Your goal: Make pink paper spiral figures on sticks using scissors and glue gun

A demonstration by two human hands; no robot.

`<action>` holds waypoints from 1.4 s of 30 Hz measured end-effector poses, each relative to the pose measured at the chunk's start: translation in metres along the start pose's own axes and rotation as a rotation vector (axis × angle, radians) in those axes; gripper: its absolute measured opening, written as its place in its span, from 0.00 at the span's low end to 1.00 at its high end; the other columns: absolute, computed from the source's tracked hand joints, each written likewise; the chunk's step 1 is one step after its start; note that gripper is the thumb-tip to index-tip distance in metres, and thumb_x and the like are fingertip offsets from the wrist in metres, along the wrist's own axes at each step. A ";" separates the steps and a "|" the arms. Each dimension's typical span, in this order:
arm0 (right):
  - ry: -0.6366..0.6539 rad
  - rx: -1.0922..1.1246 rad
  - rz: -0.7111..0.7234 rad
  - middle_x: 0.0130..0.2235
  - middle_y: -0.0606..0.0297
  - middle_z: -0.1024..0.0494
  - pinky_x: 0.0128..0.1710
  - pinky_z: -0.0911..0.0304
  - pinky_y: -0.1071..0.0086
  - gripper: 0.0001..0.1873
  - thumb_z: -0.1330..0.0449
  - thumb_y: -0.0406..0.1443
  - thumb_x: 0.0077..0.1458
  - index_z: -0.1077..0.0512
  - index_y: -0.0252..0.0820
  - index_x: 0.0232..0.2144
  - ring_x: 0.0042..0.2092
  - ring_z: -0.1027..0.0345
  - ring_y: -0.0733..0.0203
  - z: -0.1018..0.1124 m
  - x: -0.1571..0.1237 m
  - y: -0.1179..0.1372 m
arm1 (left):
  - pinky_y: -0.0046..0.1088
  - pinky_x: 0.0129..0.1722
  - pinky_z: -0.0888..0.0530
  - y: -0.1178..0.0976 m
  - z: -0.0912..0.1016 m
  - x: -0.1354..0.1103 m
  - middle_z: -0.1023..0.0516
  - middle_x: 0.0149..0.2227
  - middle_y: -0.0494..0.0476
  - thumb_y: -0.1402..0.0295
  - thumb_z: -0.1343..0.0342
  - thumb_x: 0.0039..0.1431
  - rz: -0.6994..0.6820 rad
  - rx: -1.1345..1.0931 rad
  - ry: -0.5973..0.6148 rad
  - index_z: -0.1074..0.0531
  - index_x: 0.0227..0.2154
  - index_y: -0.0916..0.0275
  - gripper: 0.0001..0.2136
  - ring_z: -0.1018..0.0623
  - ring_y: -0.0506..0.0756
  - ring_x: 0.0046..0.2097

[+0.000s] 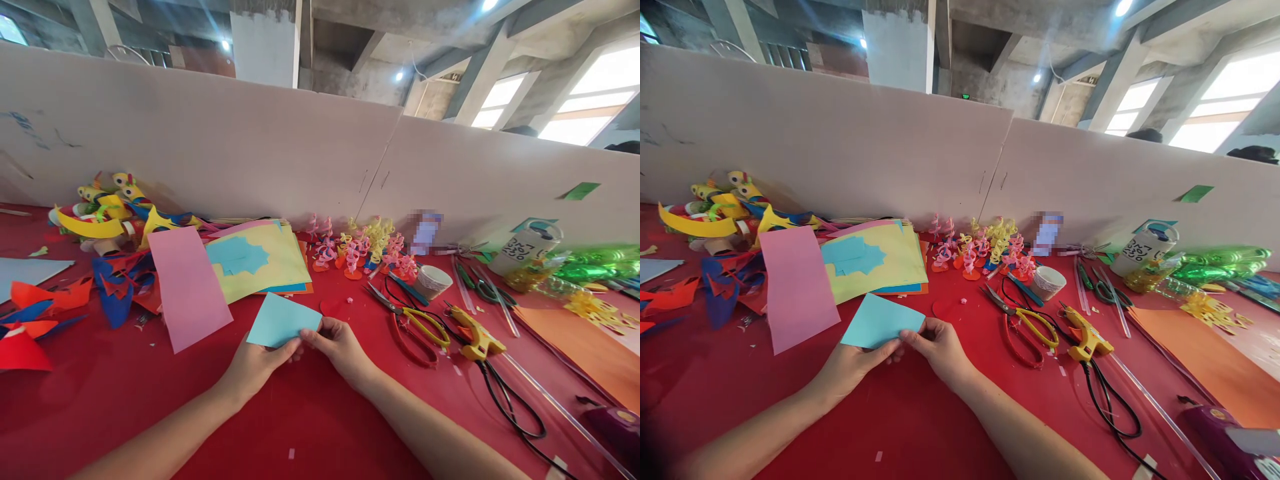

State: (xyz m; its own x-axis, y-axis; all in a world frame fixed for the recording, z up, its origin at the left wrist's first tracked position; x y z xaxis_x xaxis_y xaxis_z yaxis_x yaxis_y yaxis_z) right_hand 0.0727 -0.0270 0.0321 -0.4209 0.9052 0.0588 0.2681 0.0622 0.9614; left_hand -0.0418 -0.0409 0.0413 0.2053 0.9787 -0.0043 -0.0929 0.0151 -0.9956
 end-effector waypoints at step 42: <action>0.014 -0.042 0.021 0.22 0.66 0.25 0.34 0.35 0.66 0.16 0.38 0.47 0.47 0.28 0.41 0.20 0.27 0.30 0.59 0.001 0.000 0.002 | 0.30 0.34 0.27 0.004 0.001 0.000 0.22 0.26 0.55 0.61 0.44 0.51 0.042 0.088 0.007 0.25 0.26 0.63 0.10 0.23 0.56 0.31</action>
State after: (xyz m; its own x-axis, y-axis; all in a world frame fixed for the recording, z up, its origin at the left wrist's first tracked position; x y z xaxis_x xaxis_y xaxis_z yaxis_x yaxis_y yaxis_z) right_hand 0.0740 -0.0266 0.0337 -0.4278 0.9001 0.0826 0.2407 0.0254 0.9703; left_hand -0.0432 -0.0402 0.0375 0.2064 0.9774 -0.0467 -0.1864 -0.0076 -0.9824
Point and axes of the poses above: each hand's wrist, its own x-axis towards the middle knuckle, its own z-axis out of the back of the hand, y = z × x, the point moved 7 cm from there along x, towards the middle knuckle
